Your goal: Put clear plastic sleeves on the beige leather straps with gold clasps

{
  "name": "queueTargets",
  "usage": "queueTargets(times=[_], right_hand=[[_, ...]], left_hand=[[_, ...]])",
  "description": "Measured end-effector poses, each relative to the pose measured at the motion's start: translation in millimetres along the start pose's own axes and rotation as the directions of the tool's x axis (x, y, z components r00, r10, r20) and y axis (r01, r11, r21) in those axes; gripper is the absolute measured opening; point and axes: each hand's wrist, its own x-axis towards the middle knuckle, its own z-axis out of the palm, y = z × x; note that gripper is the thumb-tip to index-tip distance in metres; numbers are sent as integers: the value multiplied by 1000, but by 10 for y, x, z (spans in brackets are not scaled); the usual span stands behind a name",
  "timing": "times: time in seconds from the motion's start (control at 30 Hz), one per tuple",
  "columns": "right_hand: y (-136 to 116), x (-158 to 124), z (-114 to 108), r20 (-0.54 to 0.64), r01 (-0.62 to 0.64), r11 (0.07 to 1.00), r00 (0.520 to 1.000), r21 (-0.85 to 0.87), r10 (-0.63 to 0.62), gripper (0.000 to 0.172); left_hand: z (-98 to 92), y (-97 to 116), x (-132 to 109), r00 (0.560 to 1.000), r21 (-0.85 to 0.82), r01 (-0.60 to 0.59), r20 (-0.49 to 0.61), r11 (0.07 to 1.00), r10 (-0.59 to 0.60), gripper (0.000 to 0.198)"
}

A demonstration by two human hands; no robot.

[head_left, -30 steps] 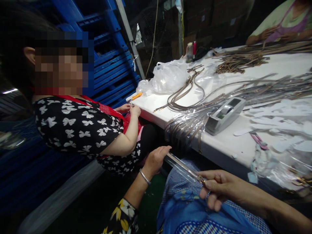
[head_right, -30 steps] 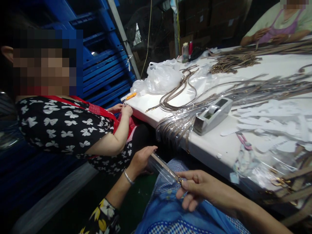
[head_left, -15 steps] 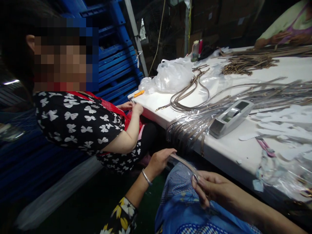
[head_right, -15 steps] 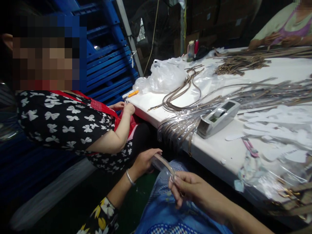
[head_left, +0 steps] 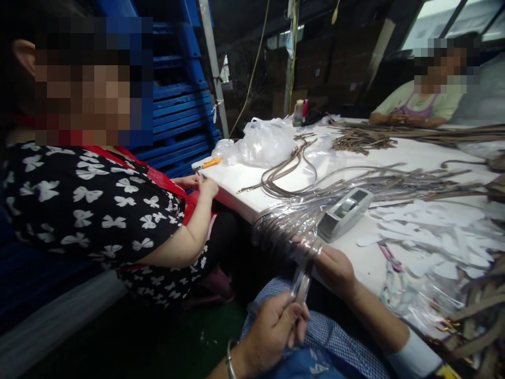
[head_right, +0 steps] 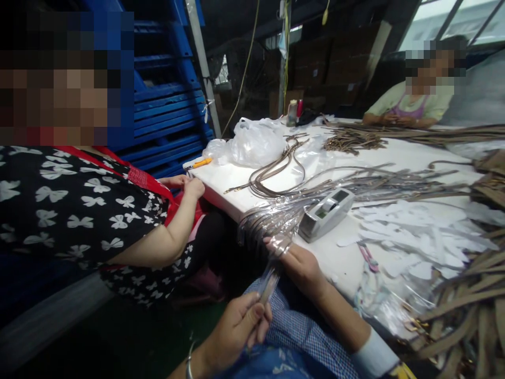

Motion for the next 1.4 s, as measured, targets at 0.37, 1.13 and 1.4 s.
queueTargets(times=[0.37,1.13,1.4], right_hand=[[33,-309,190,479,201,915,878,-349,-10,27],[-718,-263,276,458,-584,459,811,670,364,36],[-314,22,71,26,-72,987,997,-146,76,46]], left_hand=[[-363,287,22,968,-411,149,-127,899,-218,38],[-491,-321,347,915,540,-269,-115,797,387,27],[-125,-112,90,991,63,-118,-55,991,122,34]])
